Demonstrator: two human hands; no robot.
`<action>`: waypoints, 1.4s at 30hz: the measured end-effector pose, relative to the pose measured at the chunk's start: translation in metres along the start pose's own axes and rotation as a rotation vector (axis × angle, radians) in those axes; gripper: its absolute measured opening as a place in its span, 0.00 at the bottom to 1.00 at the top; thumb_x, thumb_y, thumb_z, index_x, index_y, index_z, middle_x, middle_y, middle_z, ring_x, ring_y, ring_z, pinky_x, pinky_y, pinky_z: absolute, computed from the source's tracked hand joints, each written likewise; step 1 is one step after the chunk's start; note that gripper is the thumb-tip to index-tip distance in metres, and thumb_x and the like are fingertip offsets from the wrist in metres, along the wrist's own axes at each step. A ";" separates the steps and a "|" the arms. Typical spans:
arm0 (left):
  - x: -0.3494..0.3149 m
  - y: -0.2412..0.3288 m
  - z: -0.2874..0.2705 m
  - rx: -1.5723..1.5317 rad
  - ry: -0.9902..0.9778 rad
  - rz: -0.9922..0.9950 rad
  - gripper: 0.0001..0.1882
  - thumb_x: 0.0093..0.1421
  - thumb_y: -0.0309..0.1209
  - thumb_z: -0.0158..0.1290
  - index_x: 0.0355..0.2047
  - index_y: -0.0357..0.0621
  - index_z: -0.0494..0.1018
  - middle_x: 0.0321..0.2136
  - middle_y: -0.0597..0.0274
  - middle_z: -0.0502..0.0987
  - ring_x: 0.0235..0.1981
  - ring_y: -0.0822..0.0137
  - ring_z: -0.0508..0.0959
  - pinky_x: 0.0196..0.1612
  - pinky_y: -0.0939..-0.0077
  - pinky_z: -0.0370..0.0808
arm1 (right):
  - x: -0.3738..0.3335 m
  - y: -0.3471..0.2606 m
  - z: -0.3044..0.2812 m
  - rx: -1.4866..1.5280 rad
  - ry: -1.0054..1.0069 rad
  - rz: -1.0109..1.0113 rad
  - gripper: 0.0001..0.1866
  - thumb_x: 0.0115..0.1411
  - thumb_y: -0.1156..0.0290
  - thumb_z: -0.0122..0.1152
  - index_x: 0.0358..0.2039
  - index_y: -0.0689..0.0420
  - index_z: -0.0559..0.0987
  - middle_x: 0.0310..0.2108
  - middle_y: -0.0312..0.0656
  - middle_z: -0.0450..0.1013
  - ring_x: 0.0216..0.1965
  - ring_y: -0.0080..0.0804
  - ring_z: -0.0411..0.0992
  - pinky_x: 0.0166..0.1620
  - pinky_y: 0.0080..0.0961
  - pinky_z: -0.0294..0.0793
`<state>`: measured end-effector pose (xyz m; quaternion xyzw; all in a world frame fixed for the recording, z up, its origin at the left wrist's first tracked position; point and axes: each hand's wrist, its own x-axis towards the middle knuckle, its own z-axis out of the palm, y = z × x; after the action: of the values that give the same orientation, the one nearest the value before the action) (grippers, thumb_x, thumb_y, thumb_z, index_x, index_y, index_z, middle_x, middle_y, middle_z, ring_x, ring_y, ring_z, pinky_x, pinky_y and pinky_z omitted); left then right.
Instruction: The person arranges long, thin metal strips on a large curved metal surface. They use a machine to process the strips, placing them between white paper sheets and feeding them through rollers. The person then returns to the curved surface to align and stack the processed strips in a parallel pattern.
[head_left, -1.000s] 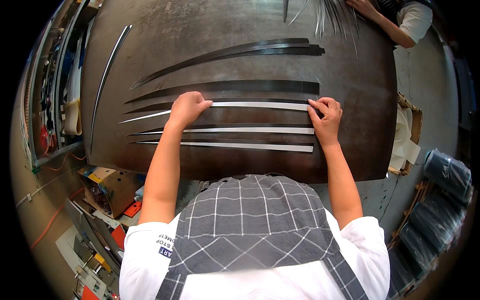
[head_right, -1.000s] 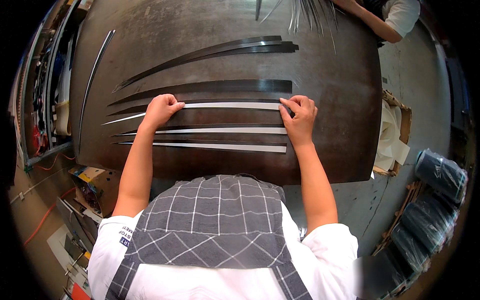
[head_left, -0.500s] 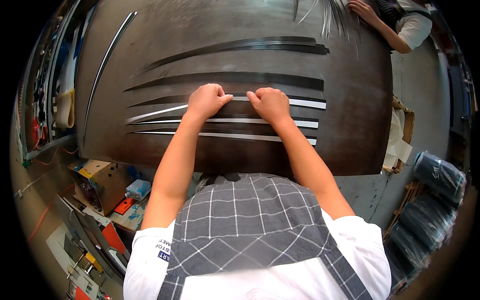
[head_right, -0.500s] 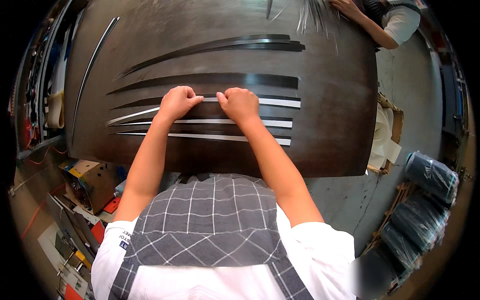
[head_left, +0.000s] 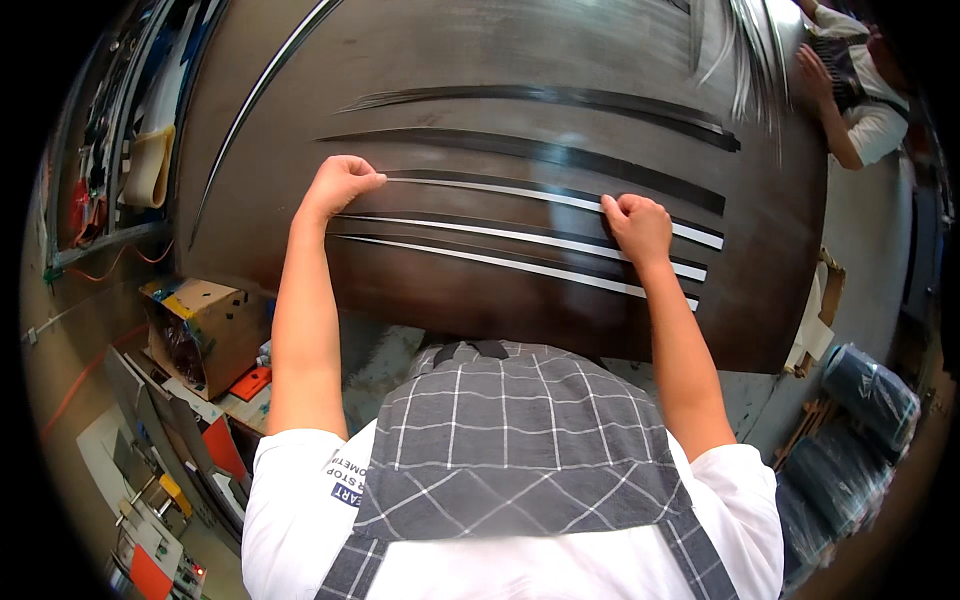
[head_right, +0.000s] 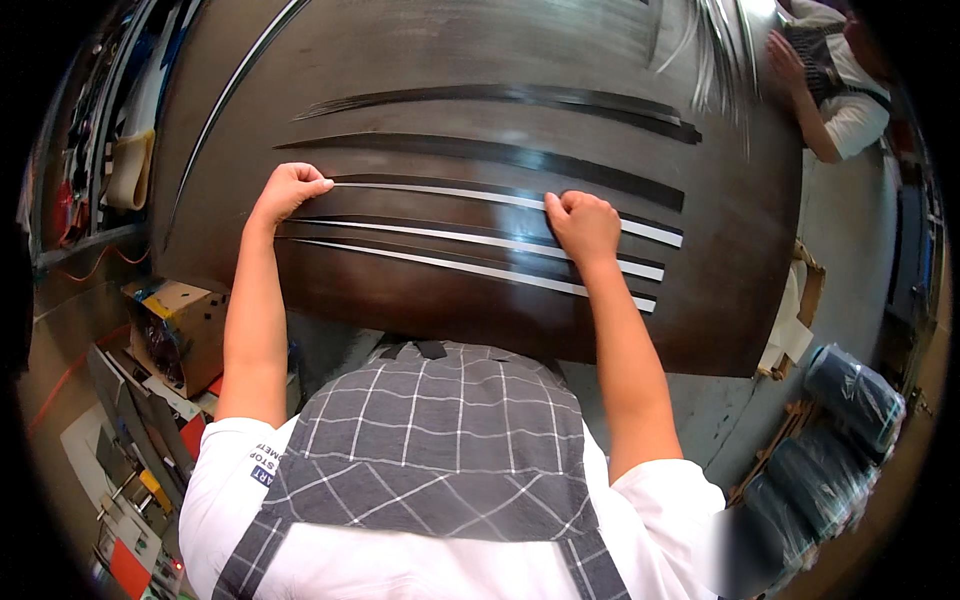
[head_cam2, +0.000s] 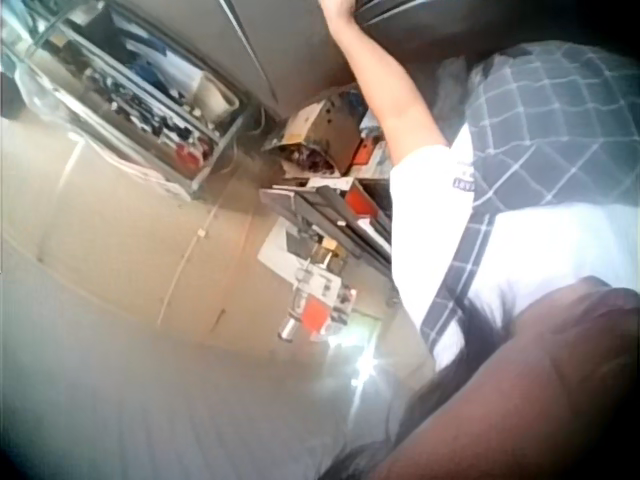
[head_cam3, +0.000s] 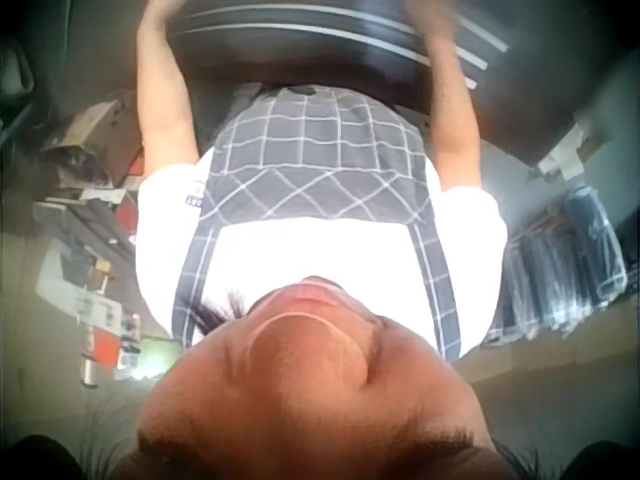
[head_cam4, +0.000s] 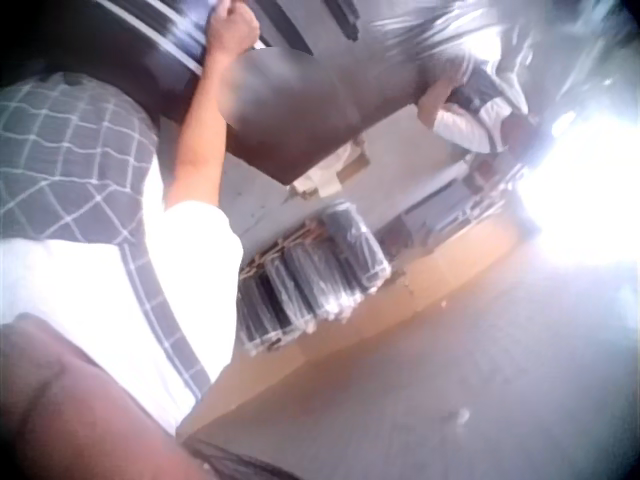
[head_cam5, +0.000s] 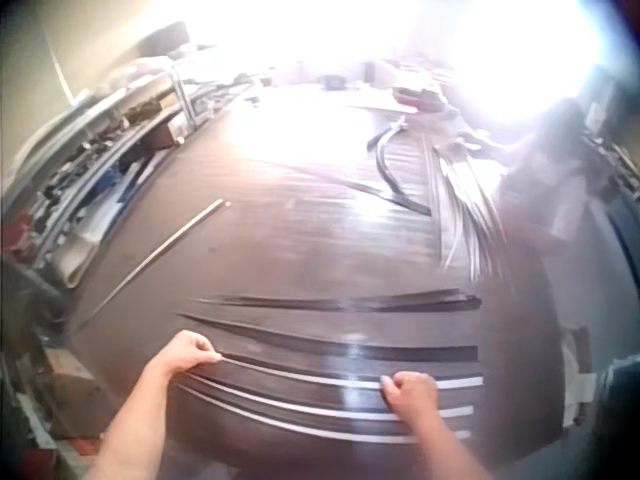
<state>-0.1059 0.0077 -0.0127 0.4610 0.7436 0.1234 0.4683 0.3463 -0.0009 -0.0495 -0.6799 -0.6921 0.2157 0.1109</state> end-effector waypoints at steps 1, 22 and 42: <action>0.001 -0.004 -0.003 -0.009 0.019 0.017 0.10 0.54 0.33 0.66 0.24 0.42 0.77 0.19 0.74 0.72 0.20 0.81 0.66 0.24 0.82 0.62 | 0.000 0.002 0.000 0.000 0.001 0.016 0.21 0.59 0.51 0.59 0.19 0.55 0.82 0.20 0.49 0.76 0.26 0.52 0.76 0.32 0.43 0.74; 0.008 -0.009 0.019 0.151 0.177 0.083 0.11 0.50 0.32 0.67 0.22 0.38 0.78 0.19 0.69 0.76 0.22 0.77 0.72 0.27 0.77 0.69 | -0.007 0.023 -0.005 -0.033 0.049 0.053 0.24 0.59 0.50 0.61 0.15 0.57 0.77 0.18 0.47 0.74 0.23 0.50 0.74 0.29 0.43 0.71; 0.011 -0.051 -0.011 0.079 0.288 0.017 0.12 0.47 0.39 0.67 0.24 0.43 0.82 0.23 0.65 0.81 0.26 0.72 0.78 0.34 0.72 0.73 | -0.007 0.024 -0.006 -0.056 0.078 0.024 0.24 0.59 0.50 0.61 0.15 0.57 0.76 0.18 0.48 0.74 0.24 0.52 0.74 0.29 0.44 0.72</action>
<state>-0.1452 -0.0082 -0.0446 0.4629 0.8035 0.1628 0.3369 0.3705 -0.0077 -0.0540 -0.6987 -0.6849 0.1708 0.1160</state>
